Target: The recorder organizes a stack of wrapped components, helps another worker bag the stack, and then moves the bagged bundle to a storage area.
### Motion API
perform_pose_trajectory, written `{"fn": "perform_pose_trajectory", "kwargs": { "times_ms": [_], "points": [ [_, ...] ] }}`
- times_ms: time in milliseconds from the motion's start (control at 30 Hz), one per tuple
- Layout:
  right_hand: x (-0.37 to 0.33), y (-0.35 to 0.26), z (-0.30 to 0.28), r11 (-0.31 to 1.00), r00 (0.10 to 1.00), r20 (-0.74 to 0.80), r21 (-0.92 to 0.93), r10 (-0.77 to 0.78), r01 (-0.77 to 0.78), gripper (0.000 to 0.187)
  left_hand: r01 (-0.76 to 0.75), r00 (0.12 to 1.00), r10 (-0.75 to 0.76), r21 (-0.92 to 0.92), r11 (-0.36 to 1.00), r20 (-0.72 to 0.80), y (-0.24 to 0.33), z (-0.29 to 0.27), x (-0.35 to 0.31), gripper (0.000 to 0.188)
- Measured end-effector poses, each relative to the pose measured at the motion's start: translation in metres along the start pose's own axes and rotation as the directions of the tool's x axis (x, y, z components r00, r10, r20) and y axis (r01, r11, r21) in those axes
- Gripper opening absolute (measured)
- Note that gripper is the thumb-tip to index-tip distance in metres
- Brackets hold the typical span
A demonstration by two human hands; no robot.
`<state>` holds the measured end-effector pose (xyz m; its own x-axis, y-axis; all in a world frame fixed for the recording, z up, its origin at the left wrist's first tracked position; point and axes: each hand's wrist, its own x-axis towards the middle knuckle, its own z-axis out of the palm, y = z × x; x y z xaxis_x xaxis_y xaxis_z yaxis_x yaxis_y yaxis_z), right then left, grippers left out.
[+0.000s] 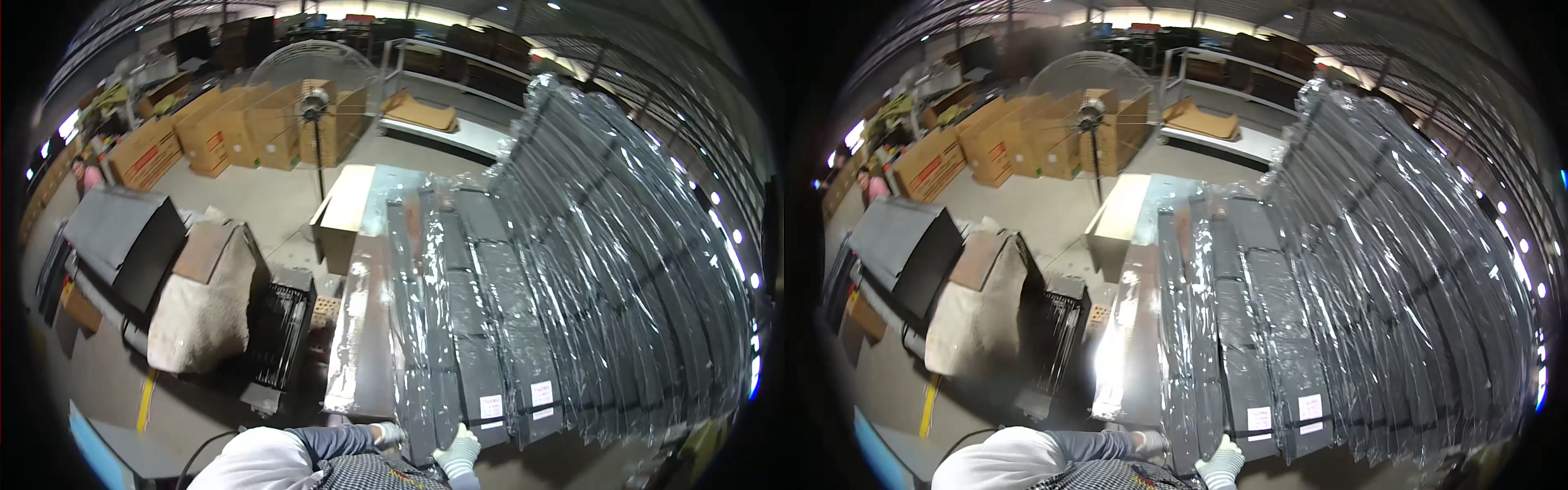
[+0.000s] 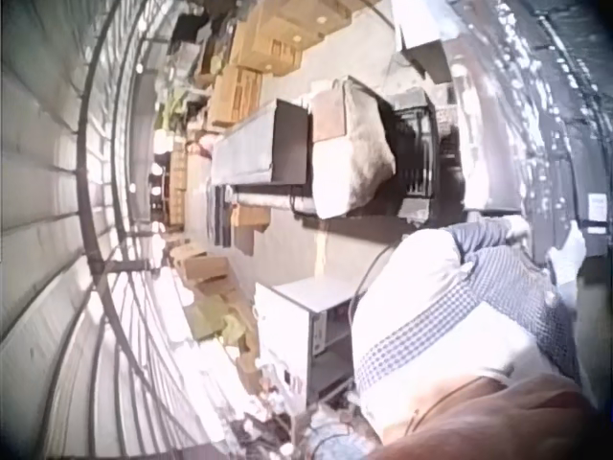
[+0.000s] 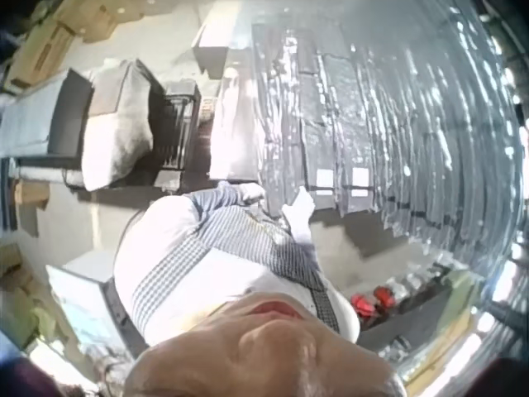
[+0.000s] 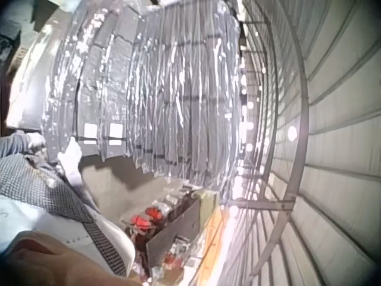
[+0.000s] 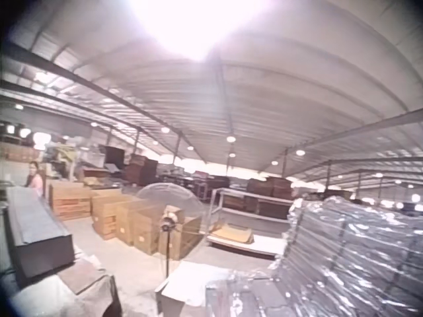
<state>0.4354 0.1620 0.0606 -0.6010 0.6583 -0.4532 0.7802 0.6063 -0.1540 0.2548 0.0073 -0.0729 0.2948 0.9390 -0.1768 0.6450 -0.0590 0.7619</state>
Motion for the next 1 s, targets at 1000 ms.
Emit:
{"fn": "perform_pose_trajectory", "kwargs": {
  "times_ms": [1000],
  "points": [
    [0.069, -0.016, 0.017, 0.756, 0.752, 0.137, 0.255, -0.645, 0.603, 0.084, 0.285, 0.91, -0.114, 0.402, 0.87, -0.399, 0.047, -0.034, -0.062, 0.017]
  ]
}}
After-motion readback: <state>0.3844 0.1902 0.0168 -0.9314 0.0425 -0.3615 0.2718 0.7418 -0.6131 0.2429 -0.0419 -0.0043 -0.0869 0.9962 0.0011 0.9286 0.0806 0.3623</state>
